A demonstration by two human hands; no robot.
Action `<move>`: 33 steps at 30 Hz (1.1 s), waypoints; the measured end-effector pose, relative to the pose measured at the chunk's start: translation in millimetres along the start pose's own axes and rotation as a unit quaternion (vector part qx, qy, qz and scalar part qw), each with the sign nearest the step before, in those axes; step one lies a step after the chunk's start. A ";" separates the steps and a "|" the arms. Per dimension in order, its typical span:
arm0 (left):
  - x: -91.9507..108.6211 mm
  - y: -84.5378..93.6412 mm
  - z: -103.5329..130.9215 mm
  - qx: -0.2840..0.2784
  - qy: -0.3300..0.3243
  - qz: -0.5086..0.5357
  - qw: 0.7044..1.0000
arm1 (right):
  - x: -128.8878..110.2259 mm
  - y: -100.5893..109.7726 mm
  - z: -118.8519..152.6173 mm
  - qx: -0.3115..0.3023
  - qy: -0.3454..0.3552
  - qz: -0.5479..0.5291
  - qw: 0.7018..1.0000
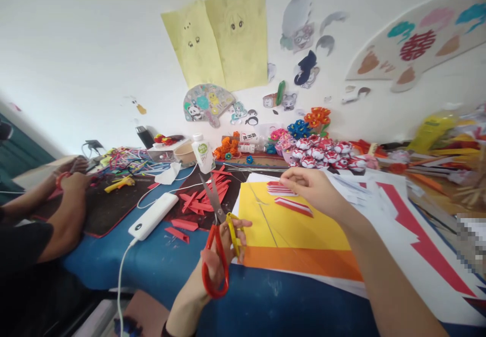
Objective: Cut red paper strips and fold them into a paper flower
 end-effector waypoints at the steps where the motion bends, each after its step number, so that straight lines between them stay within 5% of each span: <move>1: 0.0 -0.5 -1.2 -0.003 -0.010 -0.026 1.000 | -0.3 1.3 0.0 0.004 0.001 0.001 1.000; 11: 8.7 -2.0 -13.0 0.058 -0.053 -0.316 0.946 | -2.2 2.1 2.0 -0.001 -0.002 0.032 0.999; 30: 18.9 -2.5 -25.0 0.081 -0.017 -0.316 0.945 | 5.0 -6.9 4.3 -0.063 -0.011 0.044 0.997; 33: 16.6 -2.0 -24.2 0.075 -0.004 -0.309 0.948 | -13.2 4.3 -11.6 0.001 0.027 0.044 0.999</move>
Point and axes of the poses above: each hand's wrist, its own z-axis away from the middle knuckle, its own y-axis out of the back of the hand, x = y × z, the point moved 10 cm from there along -z, towards the middle knuckle, and after that the axes turned 13 degrees about x, right-handed, at the moved point
